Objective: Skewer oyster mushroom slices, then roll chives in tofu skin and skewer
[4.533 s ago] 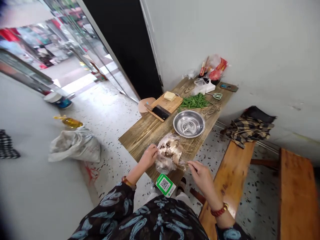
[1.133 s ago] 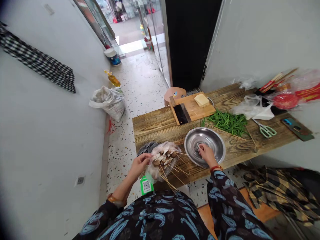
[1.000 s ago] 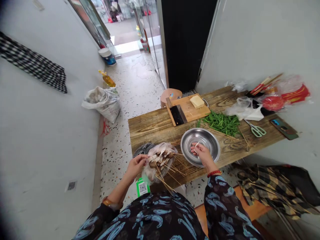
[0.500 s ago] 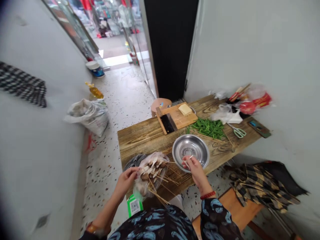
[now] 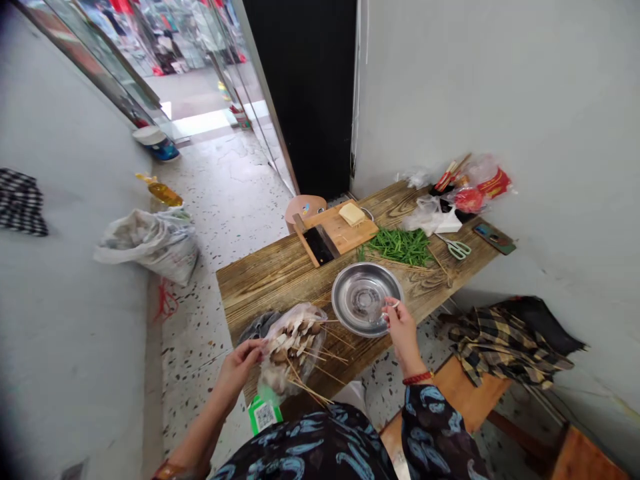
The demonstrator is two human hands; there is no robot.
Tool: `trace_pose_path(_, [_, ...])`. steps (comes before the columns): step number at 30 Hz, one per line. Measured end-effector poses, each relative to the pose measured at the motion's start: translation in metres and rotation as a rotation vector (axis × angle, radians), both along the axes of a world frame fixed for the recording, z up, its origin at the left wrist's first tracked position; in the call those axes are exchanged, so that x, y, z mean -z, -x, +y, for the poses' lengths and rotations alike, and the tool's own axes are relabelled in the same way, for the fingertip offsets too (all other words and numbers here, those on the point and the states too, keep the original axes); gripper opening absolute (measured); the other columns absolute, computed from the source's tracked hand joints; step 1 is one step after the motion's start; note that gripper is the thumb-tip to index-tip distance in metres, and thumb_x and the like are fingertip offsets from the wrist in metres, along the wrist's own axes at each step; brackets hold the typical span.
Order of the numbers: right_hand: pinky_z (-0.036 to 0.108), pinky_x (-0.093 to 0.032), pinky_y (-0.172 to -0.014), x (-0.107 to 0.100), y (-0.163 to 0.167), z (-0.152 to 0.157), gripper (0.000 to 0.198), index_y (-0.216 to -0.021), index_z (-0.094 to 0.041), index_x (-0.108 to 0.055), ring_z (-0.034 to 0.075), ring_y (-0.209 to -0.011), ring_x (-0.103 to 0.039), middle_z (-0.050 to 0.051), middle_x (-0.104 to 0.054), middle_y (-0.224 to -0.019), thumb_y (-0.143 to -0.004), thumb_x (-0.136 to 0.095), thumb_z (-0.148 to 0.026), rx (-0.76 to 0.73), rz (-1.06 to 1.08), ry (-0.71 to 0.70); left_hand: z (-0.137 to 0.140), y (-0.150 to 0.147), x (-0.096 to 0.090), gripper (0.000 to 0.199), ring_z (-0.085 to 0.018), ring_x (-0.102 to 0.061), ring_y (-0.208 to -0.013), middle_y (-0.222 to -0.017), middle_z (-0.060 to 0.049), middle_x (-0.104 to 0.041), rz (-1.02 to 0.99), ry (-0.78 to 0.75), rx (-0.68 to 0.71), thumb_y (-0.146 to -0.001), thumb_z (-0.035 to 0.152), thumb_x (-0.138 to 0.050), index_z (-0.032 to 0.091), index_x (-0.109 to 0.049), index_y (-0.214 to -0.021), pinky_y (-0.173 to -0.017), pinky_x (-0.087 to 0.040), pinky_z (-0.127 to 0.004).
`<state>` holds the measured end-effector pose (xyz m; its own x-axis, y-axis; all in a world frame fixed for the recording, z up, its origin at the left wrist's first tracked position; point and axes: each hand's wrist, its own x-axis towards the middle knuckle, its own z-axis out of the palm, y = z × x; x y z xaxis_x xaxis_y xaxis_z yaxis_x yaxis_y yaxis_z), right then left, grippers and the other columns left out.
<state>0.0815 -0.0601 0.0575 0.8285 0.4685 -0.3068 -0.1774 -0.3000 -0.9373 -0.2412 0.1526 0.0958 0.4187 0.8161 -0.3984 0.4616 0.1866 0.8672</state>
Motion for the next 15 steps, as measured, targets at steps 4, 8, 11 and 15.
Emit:
trace_pose_path(4, [0.034, -0.050, -0.082, 0.016, -0.015, 0.003, 0.050, -0.115, -0.019, -0.064, 0.022, -0.096, -0.064, 0.009, -0.069, -0.112, -0.072, -0.064, -0.044, -0.109, -0.124, 0.058, -0.002, -0.003, -0.001, 0.024, -0.016, -0.057, -0.069, -0.081, -0.005, -0.068, -0.009, 0.014, -0.021, -0.068, 0.037, -0.060, 0.016, -0.067, -0.076, -0.066, -0.047, -0.026])
trace_pose_path(8, [0.044, -0.044, -0.096, 0.031, -0.025, -0.010, 0.053, -0.128, -0.015, -0.055, 0.027, -0.111, -0.059, 0.014, -0.064, -0.122, -0.084, -0.048, -0.044, -0.110, -0.258, 0.203, -0.004, -0.001, 0.001, 0.022, -0.015, -0.057, -0.067, -0.082, -0.004, -0.068, -0.027, 0.015, -0.039, -0.068, 0.034, -0.059, 0.016, -0.067, -0.078, -0.066, -0.047, -0.026])
trace_pose_path(11, [0.044, -0.046, -0.093, 0.043, -0.032, -0.015, 0.048, -0.127, -0.016, -0.056, 0.027, -0.103, -0.062, 0.014, -0.067, -0.113, -0.088, -0.044, -0.041, -0.208, -0.327, 0.332, -0.006, 0.002, -0.001, 0.024, -0.014, -0.057, -0.064, -0.073, -0.002, -0.066, -0.032, 0.029, -0.050, -0.069, 0.033, -0.060, 0.016, -0.068, -0.084, -0.065, -0.047, -0.026])
trace_pose_path(15, [0.040, -0.050, -0.087, 0.066, -0.033, 0.008, 0.029, -0.113, -0.019, -0.062, 0.021, -0.095, -0.064, 0.007, -0.067, -0.107, -0.088, -0.059, -0.032, -0.496, -0.367, 0.489, -0.006, 0.008, -0.011, 0.030, -0.017, -0.062, -0.070, -0.082, -0.004, -0.068, -0.093, 0.069, -0.101, -0.068, 0.036, -0.062, 0.015, -0.065, -0.091, -0.066, -0.050, -0.029])
